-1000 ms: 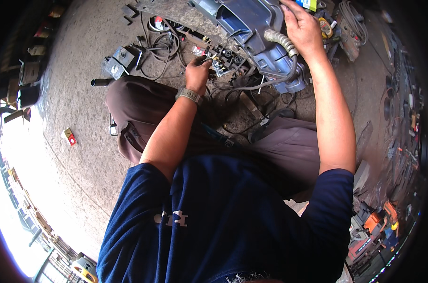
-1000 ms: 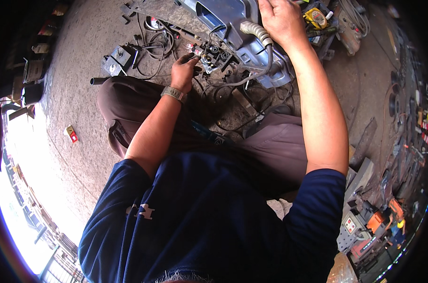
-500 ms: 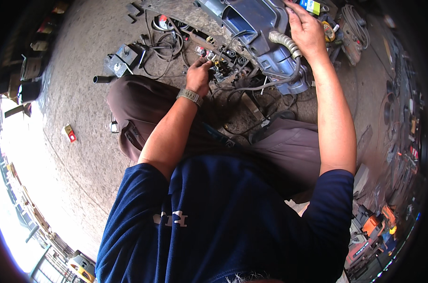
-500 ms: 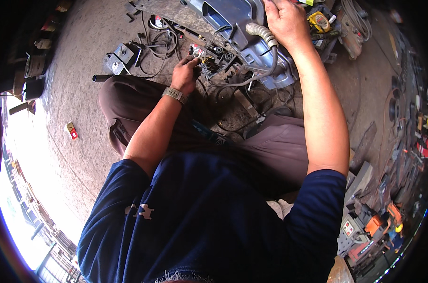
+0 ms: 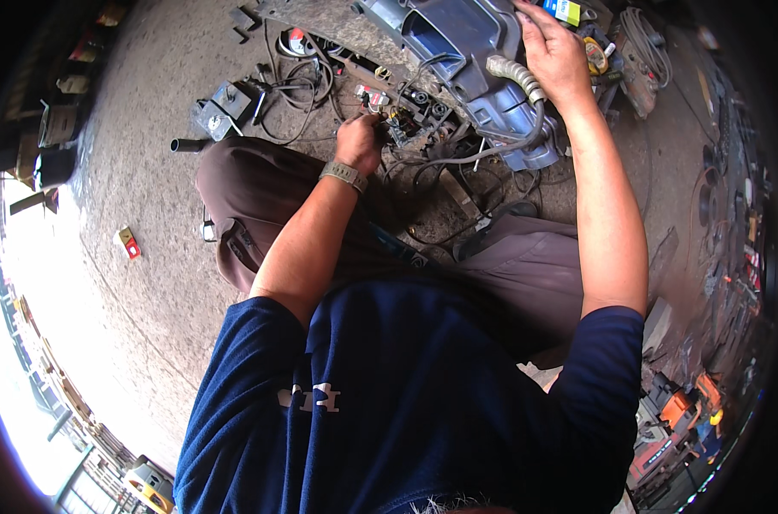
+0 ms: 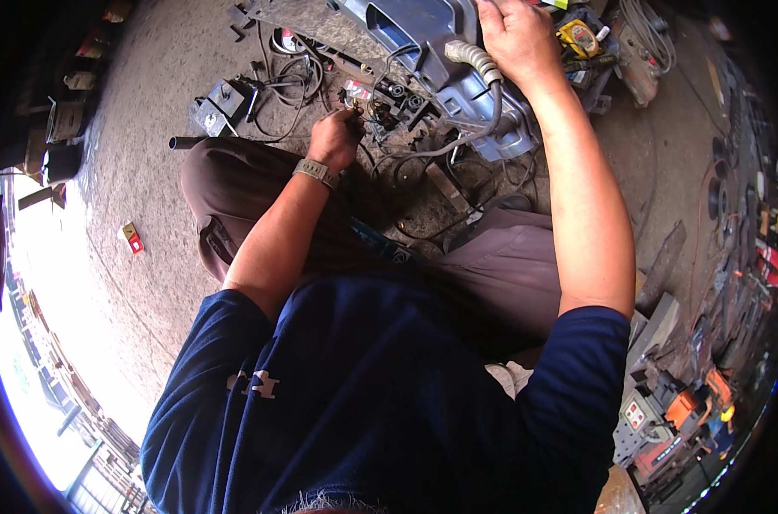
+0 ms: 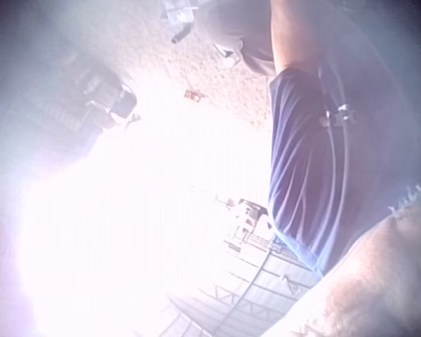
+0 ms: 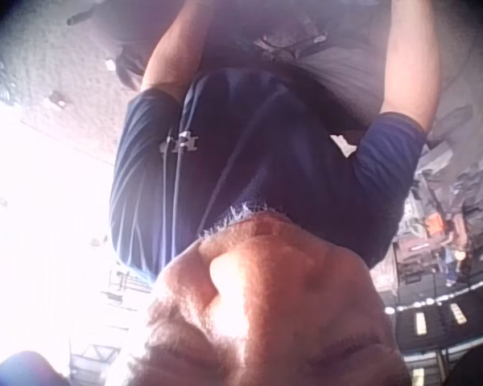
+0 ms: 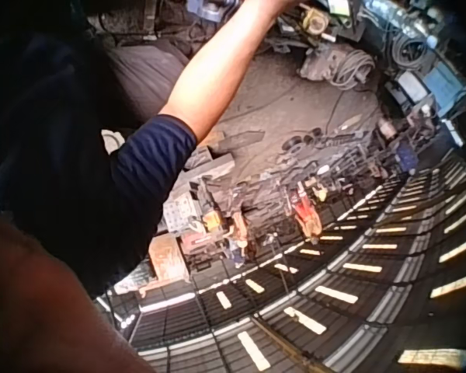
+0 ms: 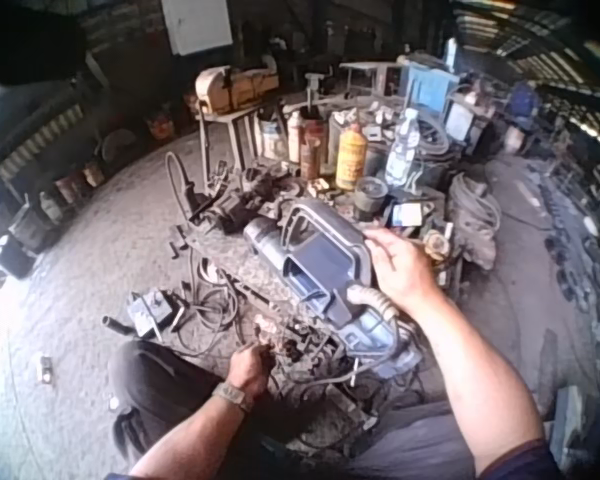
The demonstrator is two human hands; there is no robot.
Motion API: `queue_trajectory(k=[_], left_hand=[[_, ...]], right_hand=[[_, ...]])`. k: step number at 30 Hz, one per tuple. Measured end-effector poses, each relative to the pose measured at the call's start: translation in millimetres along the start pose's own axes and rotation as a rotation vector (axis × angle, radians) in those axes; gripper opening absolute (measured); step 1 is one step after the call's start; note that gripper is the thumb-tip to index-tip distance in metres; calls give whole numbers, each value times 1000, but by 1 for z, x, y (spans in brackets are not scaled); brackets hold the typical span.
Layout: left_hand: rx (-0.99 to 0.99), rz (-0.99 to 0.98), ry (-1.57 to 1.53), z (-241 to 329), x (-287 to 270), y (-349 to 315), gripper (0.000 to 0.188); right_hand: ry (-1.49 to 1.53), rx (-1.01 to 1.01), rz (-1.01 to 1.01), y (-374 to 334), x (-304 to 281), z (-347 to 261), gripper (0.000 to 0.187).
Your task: The person sits on the floor and uses a small metal tool to scrape or clean the interior of a gray plastic housing. They then connect a cable to the device and continue adjusting internal components.
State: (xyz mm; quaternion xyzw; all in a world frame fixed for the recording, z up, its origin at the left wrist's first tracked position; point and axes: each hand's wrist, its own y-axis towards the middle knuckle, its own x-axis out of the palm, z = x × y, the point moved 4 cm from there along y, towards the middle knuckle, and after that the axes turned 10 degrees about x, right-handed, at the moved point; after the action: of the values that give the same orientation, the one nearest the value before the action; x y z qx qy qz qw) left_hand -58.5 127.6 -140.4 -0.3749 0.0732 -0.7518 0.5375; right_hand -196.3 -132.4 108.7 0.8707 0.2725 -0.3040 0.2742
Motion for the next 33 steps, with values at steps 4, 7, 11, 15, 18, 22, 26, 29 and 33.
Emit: queue_trajectory(k=[4, 7, 11, 15, 18, 22, 26, 29, 33], left_hand=[[-59, 0, -85, -4, -3, 7, 11], [-89, -47, -105, -8, -8, 13, 10], [-106, -75, -152, -9, -5, 13, 8], [-111, -85, -205, -9, -6, 14, 5], [-101, -83, -227, -10, -7, 14, 5], [-87, -167, -240, -10, -5, 13, 6], [2, -241, -209, -10, -10, 17, 9], [60, -238, -123, -7, -1, 7, 13], [59, -222, -107, 0, 9, -5, 17]], right_hand=[[22, 16, -14, -1, -1, -4, 26], [10, 24, -14, -1, -1, -4, 27], [9, -5, -4, -1, -2, -3, 27], [24, 3, -12, -1, -1, -3, 27], [14, 36, -19, -2, -2, -6, 27], [-1, 16, -16, -1, -3, -5, 28], [13, -7, -13, 0, -1, -5, 28], [1, 15, -13, -1, -2, -3, 28], [-9, 9, -4, -1, -3, -3, 27]])
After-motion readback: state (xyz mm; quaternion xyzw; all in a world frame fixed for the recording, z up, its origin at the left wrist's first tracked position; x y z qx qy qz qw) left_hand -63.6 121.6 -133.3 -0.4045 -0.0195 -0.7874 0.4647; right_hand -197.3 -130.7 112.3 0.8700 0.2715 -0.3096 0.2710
